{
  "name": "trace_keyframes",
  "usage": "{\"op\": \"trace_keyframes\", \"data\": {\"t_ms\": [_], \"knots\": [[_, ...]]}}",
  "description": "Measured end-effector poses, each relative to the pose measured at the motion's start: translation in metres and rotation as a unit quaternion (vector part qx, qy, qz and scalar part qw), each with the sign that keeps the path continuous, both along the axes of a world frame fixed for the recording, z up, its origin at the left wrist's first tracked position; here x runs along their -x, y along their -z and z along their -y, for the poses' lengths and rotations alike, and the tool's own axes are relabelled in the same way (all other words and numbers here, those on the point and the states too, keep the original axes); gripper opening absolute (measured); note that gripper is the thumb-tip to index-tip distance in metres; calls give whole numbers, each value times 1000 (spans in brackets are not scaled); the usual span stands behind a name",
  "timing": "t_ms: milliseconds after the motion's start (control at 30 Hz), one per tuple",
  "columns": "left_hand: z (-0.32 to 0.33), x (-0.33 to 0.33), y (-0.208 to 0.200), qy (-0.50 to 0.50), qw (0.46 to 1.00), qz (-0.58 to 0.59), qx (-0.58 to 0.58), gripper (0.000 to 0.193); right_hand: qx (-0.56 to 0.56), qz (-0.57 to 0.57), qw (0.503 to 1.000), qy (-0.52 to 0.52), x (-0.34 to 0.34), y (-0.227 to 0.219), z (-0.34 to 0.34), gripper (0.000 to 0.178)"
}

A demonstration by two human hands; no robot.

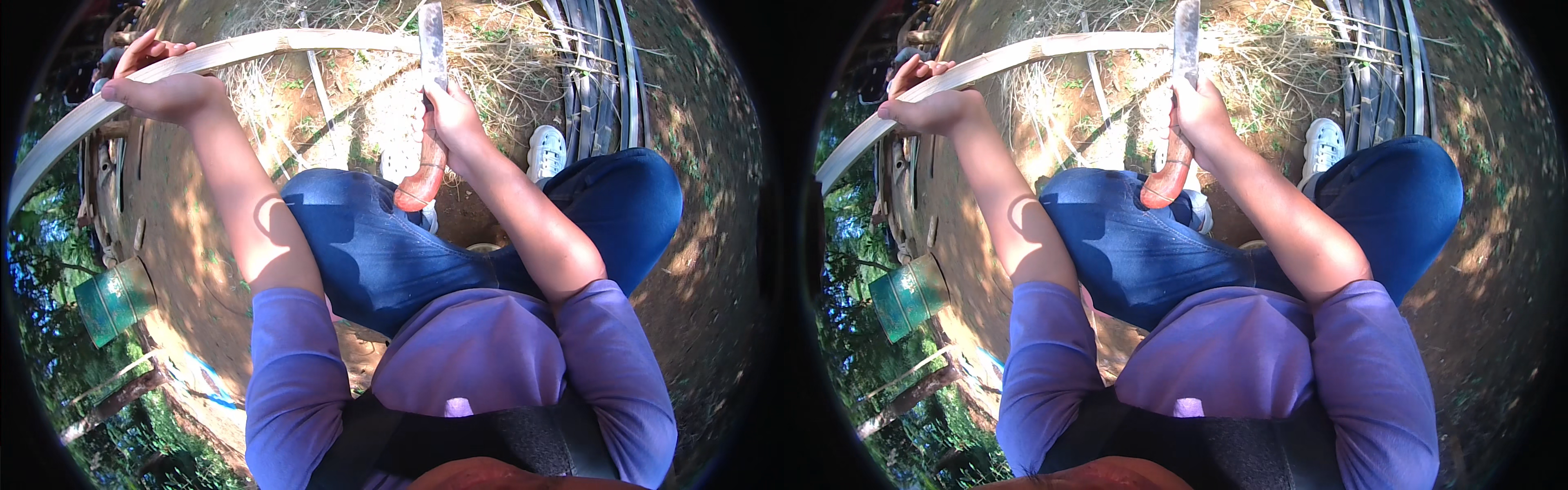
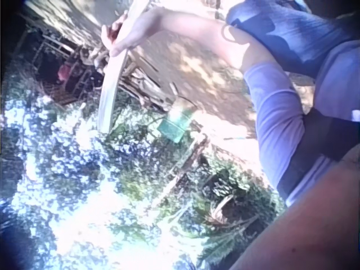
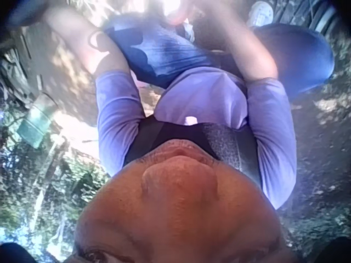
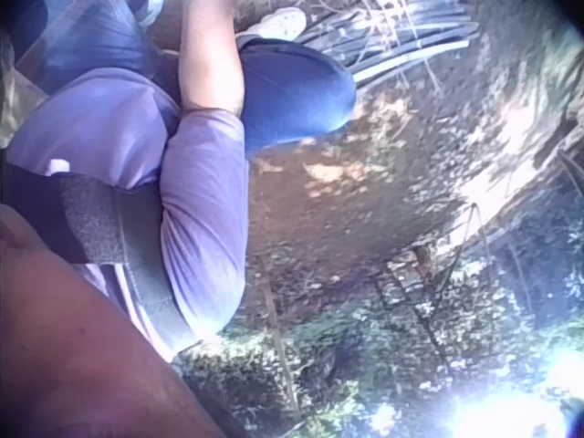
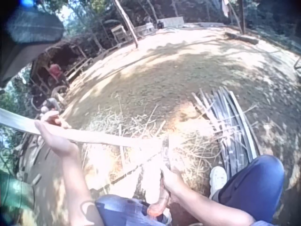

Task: The person shaves a strip of bamboo using a machete. They hold the long bamboo piece with one hand and scrape the surface with the blade, rotating the piece and repeating the action.

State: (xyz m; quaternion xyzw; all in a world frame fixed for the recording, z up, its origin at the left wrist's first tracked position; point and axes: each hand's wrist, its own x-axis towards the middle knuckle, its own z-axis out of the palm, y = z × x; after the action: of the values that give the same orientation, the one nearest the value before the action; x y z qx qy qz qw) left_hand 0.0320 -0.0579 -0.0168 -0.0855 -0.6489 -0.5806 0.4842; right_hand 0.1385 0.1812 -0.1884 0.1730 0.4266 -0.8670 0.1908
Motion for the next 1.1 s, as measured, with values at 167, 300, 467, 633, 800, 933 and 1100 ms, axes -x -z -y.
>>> {"op": "trace_keyframes", "data": {"t_ms": [167, 300, 467, 633, 800, 933, 1100], "knots": [[2, 4, 1, 17, 999, -14, 23, 84, -82, 90, 990, -77, -1, 59, -5, 20], [-6, 4, -1, 32, 999, -22, 14, 83, -105, 79, 985, -115, 0, 52, 2, 21], [-5, 1, -3, 58, 998, -14, -11, 83, -72, 74, 988, -111, 7, 79, -1, 24], [-13, 0, -3, 66, 997, -18, -23, 83, -86, 114, 985, -99, 16, 98, -7, 23], [-18, -2, -5, 73, 997, -29, -7, 82, -87, 146, 982, -80, 27, 114, -10, 22], [-15, -2, -5, 76, 996, -40, -8, 84, -76, 143, 984, -71, 29, 126, -12, 13], [-22, -5, -3, 50, 997, -50, 6, 88, -66, 136, 988, -41, 37, 139, -10, 12]]}}
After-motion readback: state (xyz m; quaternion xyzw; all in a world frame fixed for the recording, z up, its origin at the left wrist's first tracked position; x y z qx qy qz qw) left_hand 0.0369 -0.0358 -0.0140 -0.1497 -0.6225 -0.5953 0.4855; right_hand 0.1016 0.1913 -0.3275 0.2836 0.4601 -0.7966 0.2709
